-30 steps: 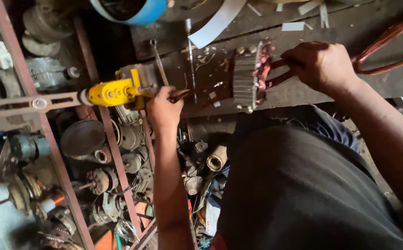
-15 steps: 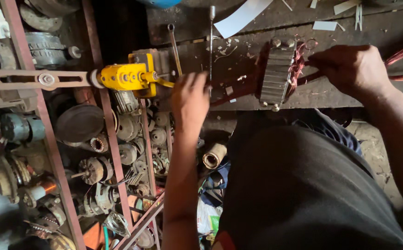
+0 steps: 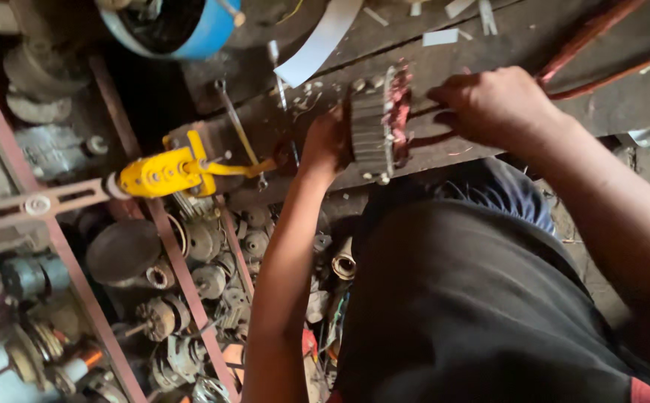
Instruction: The person winds copper wire around a motor stator core, carefully arranging the coils into the slots. They use a pair of scissors to cut a strip of white insulating material and place it into the stator to separate the windings. The person continues to wind and adjust the copper wire throughout the clip.
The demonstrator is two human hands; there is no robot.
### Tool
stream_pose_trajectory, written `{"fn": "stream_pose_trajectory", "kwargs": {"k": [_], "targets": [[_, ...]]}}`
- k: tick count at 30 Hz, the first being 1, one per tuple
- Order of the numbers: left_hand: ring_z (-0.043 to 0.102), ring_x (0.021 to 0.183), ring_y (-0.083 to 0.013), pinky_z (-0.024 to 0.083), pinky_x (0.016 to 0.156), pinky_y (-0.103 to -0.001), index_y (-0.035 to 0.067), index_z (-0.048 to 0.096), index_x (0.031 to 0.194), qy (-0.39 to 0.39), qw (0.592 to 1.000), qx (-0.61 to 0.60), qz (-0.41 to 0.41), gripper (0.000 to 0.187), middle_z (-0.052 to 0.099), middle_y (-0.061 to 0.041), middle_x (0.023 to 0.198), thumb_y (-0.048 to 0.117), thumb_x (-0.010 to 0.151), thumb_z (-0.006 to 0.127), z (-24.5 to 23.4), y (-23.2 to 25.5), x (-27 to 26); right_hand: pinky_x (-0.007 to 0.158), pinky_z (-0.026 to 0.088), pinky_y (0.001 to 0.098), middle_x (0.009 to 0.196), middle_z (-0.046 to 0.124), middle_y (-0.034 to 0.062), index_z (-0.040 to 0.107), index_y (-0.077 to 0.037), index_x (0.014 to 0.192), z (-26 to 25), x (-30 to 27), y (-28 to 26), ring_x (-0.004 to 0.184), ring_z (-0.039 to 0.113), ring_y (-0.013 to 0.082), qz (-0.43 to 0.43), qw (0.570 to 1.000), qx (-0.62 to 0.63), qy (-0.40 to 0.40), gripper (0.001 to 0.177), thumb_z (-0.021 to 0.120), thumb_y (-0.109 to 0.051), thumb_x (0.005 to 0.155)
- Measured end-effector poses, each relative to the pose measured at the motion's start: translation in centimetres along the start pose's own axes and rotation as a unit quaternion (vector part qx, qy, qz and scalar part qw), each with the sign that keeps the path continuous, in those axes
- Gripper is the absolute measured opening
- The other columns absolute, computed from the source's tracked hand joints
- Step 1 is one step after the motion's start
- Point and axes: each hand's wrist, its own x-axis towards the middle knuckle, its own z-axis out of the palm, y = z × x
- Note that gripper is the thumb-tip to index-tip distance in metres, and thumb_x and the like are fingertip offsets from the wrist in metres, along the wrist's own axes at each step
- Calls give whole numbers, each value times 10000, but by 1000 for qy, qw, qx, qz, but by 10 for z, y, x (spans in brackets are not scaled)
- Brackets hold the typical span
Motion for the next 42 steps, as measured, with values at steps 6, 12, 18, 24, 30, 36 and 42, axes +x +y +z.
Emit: {"fn": "stream_pose_trajectory", "kwargs": {"k": [6, 12, 18, 24, 30, 36, 42], "targets": [[690, 1010, -262, 576, 873, -352, -7, 653, 1278, 18, 957, -290, 22, 256, 707, -150, 1153, 94, 1048, 602, 4, 16, -14, 682, 595, 352, 1107, 764, 90, 814, -62, 1072, -56, -44, -17, 845, 744, 215, -55, 959, -1, 277, 135, 762, -73, 948], [666, 906, -163, 589, 797, -309, 24, 623, 1225, 23, 936, -345, -70, 208, 687, -78, 1060, 141, 1085, 523, 16, 16, -12, 927, 554, 363, 1072, 740, 62, 764, -76, 1050, 1, -11, -24, 1045, 690, 258, -58, 960, 129, 242, 245, 776, -180, 829], [663, 953, -159, 549, 842, -308, 6, 643, 1229, 50, 806, -581, -103, 305, 689, -78, 1094, 209, 1088, 465, 22, 10, -10, 845, 550, 429, 866, 723, 50, 764, -141, 951, 52, -3, -9, 844, 700, 277, 5, 977, 157, 141, 124, 759, -219, 855], [650, 961, -159, 532, 850, -310, -23, 656, 1239, 55, 752, -651, -87, 326, 683, -86, 1087, 218, 1138, 460, 28, -3, -9, 779, 574, 413, 976, 735, 39, 779, -156, 989, 47, -7, 1, 885, 712, 285, 36, 959, 224, 168, 96, 732, -209, 926], [655, 906, -173, 538, 808, -316, -15, 648, 1228, 18, 713, -691, -117, 320, 680, -92, 1042, 216, 1128, 450, 23, -3, -7, 743, 567, 437, 930, 733, 59, 784, -143, 946, 26, -3, -9, 829, 710, 315, 82, 963, 247, 70, 156, 762, -281, 875], [670, 863, -200, 571, 779, -350, -23, 634, 1223, 21, 713, -685, -150, 322, 676, -121, 1020, 197, 1113, 426, 22, 5, -8, 713, 564, 456, 923, 717, 98, 749, -94, 931, 29, 2, -25, 825, 710, 343, 60, 971, 208, 98, 210, 766, -293, 868], [673, 815, -210, 583, 713, -368, -1, 614, 1183, 12, 648, -746, -154, 308, 671, -113, 981, 242, 1149, 427, 27, 5, -6, 744, 562, 444, 979, 708, 96, 723, -89, 959, 50, -1, -34, 859, 701, 325, 90, 962, 208, 152, 158, 742, -237, 911]]}}
